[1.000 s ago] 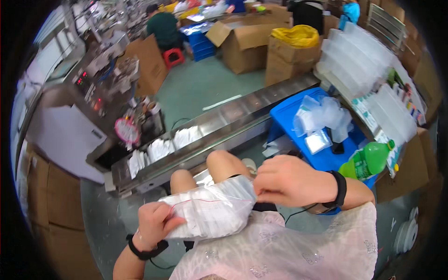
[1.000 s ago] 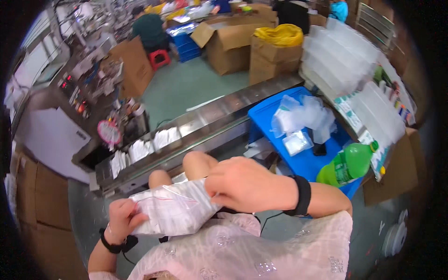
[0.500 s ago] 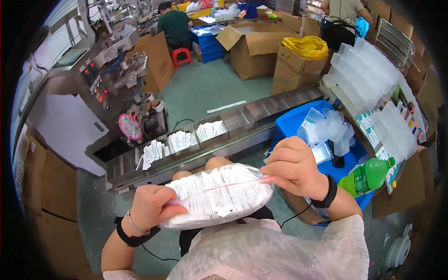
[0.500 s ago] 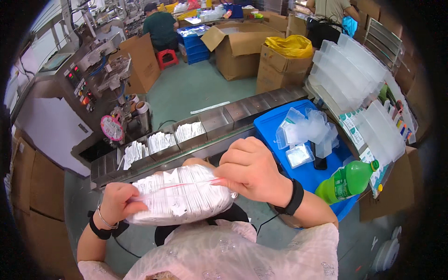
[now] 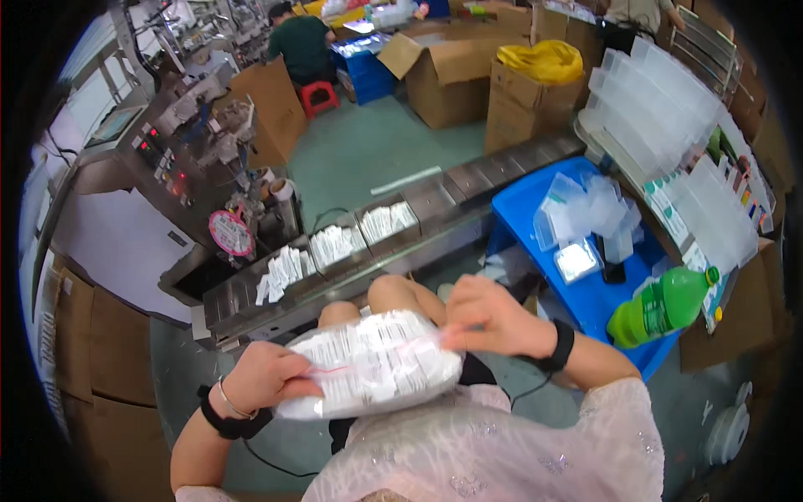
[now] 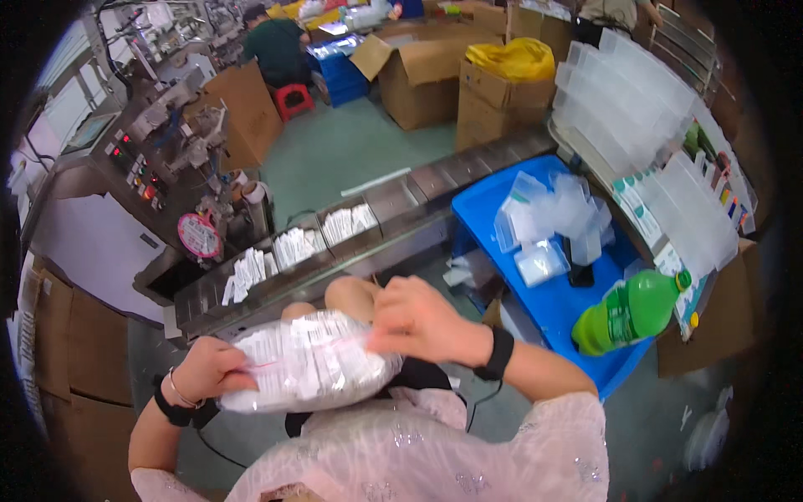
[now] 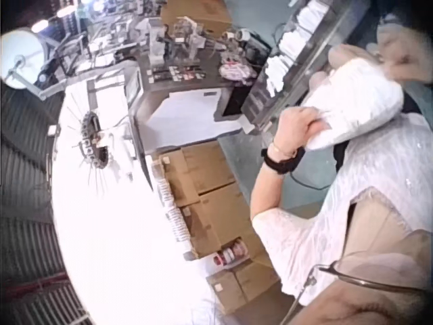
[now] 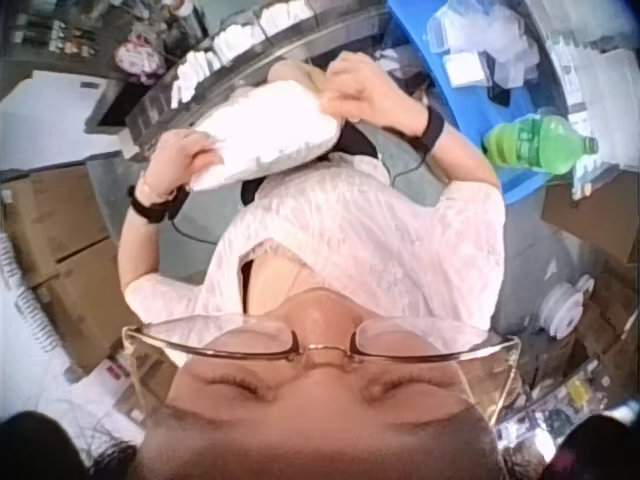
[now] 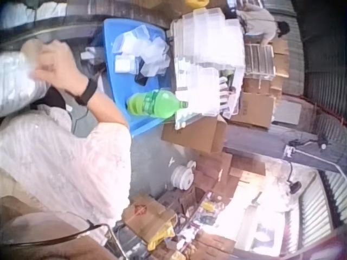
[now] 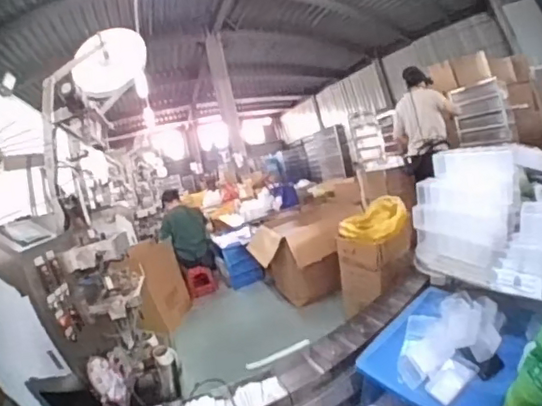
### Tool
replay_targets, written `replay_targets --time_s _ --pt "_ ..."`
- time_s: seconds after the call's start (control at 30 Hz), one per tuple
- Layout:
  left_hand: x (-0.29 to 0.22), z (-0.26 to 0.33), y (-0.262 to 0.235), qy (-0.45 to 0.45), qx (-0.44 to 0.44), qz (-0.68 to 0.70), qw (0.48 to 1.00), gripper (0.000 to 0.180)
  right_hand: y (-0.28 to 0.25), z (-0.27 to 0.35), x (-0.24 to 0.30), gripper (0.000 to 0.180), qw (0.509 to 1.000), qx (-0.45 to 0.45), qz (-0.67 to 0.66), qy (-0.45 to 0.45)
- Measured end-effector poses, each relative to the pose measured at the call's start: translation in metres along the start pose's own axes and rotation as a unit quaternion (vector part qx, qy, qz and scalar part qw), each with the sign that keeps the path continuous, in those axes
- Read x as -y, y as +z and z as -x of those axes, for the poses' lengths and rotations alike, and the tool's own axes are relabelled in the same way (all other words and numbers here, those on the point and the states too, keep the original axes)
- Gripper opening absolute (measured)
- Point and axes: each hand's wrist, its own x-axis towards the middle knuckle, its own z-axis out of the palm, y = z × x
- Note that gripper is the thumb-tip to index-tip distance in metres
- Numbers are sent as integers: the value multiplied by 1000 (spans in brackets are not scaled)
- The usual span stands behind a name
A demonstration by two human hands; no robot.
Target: Collecting small white packets from a conveyor belt and putting them into a large plastic bag.
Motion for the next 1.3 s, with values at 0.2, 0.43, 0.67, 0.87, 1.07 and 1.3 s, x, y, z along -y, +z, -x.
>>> replay_targets --time_s 0.2,0.43,0.67,0.87,1.07,1.3 --pt "-62 -61 -37 -2 -137 -64 989 45 -3 -19 14 13 983 -140 -118 12" --pt "-70 -112 26 10 -197 19 980 37 23 -7 6 15 959 -160 -216 94" --pt "-75 -115 -10 75 -172 27 982 18 19 -3 9 12 919 -234 -311 61" --pt "-93 -134 -15 117 -203 4 972 15 16 9 12 8 891 -313 -316 87" --pt "-98 -137 -13 137 -192 -72 969 11 17 -1 3 12 917 -292 -268 41" --pt "-105 -160 -6 155 -184 -13 971 15 10 6 11 12 909 -324 -261 37"
